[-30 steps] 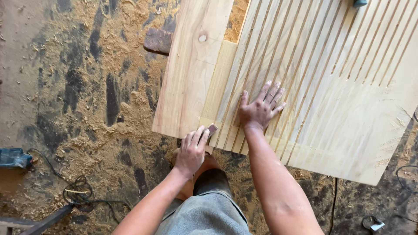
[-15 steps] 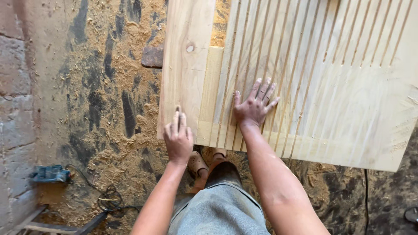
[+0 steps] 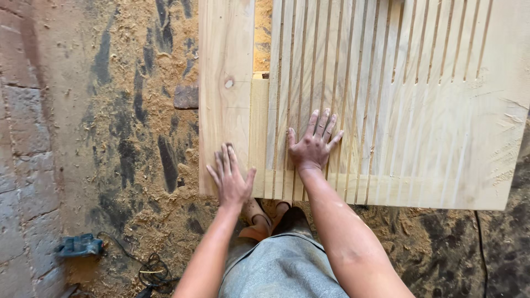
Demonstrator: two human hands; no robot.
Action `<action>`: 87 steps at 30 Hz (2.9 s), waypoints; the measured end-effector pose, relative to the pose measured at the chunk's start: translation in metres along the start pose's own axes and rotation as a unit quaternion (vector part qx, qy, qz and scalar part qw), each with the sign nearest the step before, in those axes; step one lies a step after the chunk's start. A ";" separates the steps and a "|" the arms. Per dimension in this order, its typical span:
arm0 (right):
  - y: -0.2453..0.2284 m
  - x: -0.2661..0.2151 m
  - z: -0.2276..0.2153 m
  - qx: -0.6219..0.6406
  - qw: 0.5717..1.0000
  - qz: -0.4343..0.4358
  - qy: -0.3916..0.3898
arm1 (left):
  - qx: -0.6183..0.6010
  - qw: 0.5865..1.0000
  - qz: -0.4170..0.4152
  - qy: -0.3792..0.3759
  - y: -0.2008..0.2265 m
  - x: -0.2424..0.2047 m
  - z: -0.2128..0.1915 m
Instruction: The person sands a large wooden board with a sanding block, moving back and forth along the grain and grooves. The person then flips the board and continues sanding the edges and a rectangular cutout.
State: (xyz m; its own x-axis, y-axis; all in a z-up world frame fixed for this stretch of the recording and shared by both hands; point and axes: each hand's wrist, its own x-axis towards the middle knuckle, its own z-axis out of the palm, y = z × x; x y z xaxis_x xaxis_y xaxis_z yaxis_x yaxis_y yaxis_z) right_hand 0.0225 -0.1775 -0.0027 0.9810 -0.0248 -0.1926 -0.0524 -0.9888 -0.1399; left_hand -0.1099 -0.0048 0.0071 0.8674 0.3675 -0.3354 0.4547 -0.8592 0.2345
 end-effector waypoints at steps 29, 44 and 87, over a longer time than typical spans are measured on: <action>-0.012 0.004 -0.001 -0.033 0.999 0.019 -0.007 | 0.022 0.992 0.106 -0.068 0.007 0.003 -0.033; -0.009 0.000 0.005 -0.025 0.999 0.010 0.018 | 0.026 0.992 0.119 -0.023 0.015 0.037 -0.026; -0.011 0.001 0.002 -0.037 0.999 0.018 -0.004 | 0.079 0.984 0.149 -0.052 -0.027 0.024 -0.010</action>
State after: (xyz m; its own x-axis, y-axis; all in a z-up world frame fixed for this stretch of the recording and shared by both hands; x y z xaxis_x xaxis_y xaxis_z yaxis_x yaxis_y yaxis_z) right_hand 0.0241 -0.1660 -0.0033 0.9772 -0.0598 -0.2039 -0.0735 -0.9955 -0.0601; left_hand -0.0988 0.0310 0.0020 0.9284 0.0588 -0.3669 0.1381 -0.9713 0.1939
